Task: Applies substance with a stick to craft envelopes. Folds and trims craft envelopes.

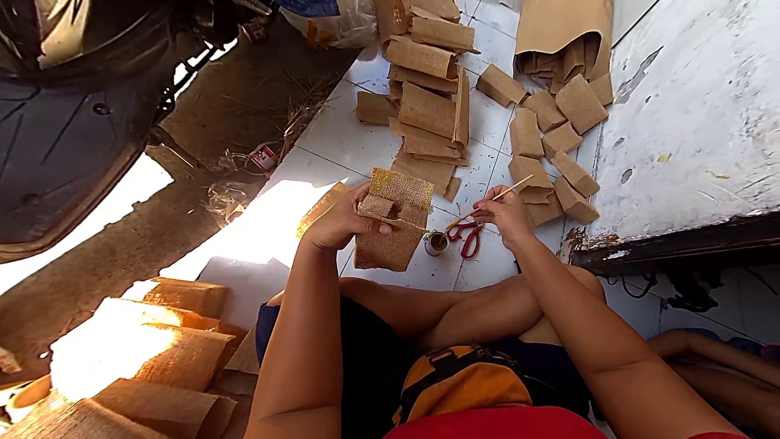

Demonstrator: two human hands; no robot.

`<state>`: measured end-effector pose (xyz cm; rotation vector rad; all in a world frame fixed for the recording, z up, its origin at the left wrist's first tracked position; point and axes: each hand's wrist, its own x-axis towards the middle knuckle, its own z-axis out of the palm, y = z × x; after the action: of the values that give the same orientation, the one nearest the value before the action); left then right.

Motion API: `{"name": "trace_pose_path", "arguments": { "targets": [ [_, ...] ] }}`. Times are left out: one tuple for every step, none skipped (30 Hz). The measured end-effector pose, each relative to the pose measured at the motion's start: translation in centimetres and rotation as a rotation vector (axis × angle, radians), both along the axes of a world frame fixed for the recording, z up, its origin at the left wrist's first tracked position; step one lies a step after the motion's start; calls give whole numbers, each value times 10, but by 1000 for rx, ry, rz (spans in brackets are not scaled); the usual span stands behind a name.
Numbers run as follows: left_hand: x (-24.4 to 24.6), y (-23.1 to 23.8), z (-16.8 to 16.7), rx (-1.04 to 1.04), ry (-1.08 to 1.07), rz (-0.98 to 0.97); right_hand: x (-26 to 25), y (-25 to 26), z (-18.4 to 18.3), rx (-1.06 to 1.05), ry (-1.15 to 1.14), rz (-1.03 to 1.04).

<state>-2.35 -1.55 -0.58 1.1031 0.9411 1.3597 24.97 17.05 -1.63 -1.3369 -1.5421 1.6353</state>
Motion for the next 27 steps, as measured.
{"name": "trace_pose_path", "arguments": {
  "targets": [
    [0, 1, 0, 2, -3, -5, -3, -3, -9, 49, -55, 50],
    [0, 1, -1, -2, -1, -6, -6, -6, -23, 100, -112, 113],
    [0, 1, -1, -8, 1, -4, -8, -9, -39, 151, -170, 187],
    [0, 0, -1, -15, 2, 1, -11, -12, -54, 197, -231, 260],
    [0, 0, 0, -19, 6, 4, -13, -17, -66, 234, -295, 329],
    [0, -1, 1, -23, 13, 11, -15, -21, -72, 255, -350, 386],
    [1, -1, 1, -24, 14, 12, -16, -26, -75, 269, -383, 425],
    [1, -2, 2, -27, 20, 14, -16, -28, -76, 282, -395, 446],
    [1, -1, 2, -30, 24, 15, -15, -29, -75, 287, -389, 447],
    [1, -1, 2, -28, 20, 13, -14, -27, -72, 286, -364, 433],
    [1, 0, 1, -26, 12, 11, -11, -24, -68, 272, -324, 404],
    [1, 1, 1, -24, 7, 7, -8, -20, -62, 244, -267, 359],
    [2, 2, 1, -28, 6, 7, -6, -15, -54, 195, -199, 301],
    [2, 3, 1, -37, 4, 8, -3, -11, -44, 134, -129, 238],
    [2, 3, 1, -49, -1, 4, 1, -8, -31, 72, -66, 180],
    [2, 4, 0, -61, -4, -1, 4, -5, -16, 23, -11, 129],
    [2, 5, -1, -71, -10, -12, 9, -1, 0, -19, 42, 87],
    [3, 6, -1, -83, -10, -20, 14, 3, 16, -48, 95, 58],
    [5, 6, 0, -95, -8, -24, 19, 6, 34, -61, 151, 42],
    [6, 7, 0, -108, -2, -27, 24, 10, 52, -59, 210, 42],
    [7, 8, 0, -117, -3, -36, 29, 13, 70, -44, 262, 53],
    [8, 9, -2, -125, -13, -48, 34, 17, 89, -15, 307, 71],
    [10, 10, -2, -139, -18, -51, 39, 20, 108, 18, 345, 101],
    [13, 11, -1, -153, -18, -50, 43, 22, 127, 54, 379, 133],
    [14, 11, -1, -164, -16, -56, 46, 23, 147, 92, 411, 163],
    [16, 12, 0, -174, -15, -63, 49, 24, 166, 134, 436, 190],
    [17, 14, -1, -183, -15, -72, 52, 25, 185, 177, 460, 221]
  ]
}}
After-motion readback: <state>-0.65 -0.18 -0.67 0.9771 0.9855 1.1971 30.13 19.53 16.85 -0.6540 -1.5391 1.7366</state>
